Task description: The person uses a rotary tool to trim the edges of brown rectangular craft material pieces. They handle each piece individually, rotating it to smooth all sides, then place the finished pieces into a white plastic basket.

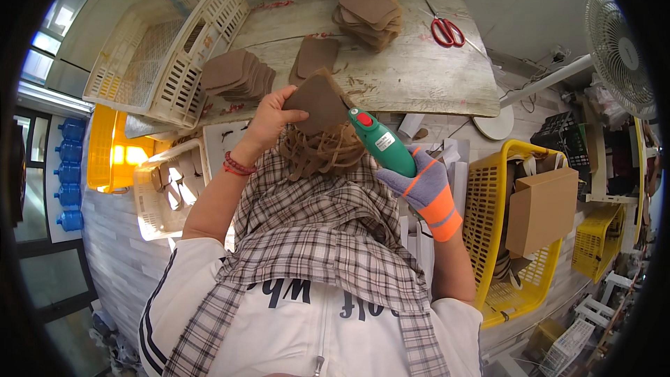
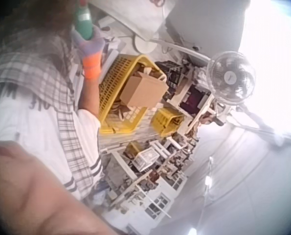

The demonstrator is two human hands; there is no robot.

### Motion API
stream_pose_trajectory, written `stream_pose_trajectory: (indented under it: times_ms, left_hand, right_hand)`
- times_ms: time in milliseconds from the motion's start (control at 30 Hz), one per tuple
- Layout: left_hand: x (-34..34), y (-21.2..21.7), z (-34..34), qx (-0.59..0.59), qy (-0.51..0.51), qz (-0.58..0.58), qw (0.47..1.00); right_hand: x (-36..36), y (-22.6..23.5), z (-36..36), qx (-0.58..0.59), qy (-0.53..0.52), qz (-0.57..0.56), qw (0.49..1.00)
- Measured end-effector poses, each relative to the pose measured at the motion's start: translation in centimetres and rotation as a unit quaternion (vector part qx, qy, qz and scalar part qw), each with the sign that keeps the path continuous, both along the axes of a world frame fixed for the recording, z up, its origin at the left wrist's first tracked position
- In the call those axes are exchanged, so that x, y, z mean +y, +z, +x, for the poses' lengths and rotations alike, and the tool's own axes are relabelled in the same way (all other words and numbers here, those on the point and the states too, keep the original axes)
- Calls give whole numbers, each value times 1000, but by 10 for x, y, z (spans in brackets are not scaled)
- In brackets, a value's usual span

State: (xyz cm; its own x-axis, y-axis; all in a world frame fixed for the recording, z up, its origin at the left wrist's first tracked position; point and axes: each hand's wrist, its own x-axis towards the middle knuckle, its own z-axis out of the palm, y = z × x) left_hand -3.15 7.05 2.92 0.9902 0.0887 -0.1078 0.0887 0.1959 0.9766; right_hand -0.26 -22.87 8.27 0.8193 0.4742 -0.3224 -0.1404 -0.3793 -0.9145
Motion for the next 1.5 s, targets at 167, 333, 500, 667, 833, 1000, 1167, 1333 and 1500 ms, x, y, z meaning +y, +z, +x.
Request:
stream_pose_trajectory:
  times_ms: [167,333,500,667,833,1000,1167,1333,1500]
  left_hand:
    - [-4,-6,-9,38,-28,-8,999]
    - [-12,-10,-15,56,-49,-7,997]
    - [-10,6,-17,68,-34,67,995]
    - [10,15,-14,10,14,194,981]
    - [22,5,-15,-28,56,0,998]
    - [21,4,-15,-7,68,-62,996]
    - [16,13,-15,22,41,-16,999]
    - [13,12,-14,37,-9,46,998]
    - [6,17,-15,76,-67,97,990]
  right_hand:
    - [6,-8,-5,-15,-3,17,1000]
    - [9,-14,-3,23,-2,18,1000]
    - [10,-13,0,64,1,41,997]
    - [3,-20,2,88,15,56,994]
    - [3,-20,3,114,26,79,990]
    - [2,-20,2,81,58,27,995]
    - [2,-21,0,-17,90,-33,995]
    - [5,-28,-4,-36,90,-15,995]
    - [14,-19,-7,13,87,2,996]
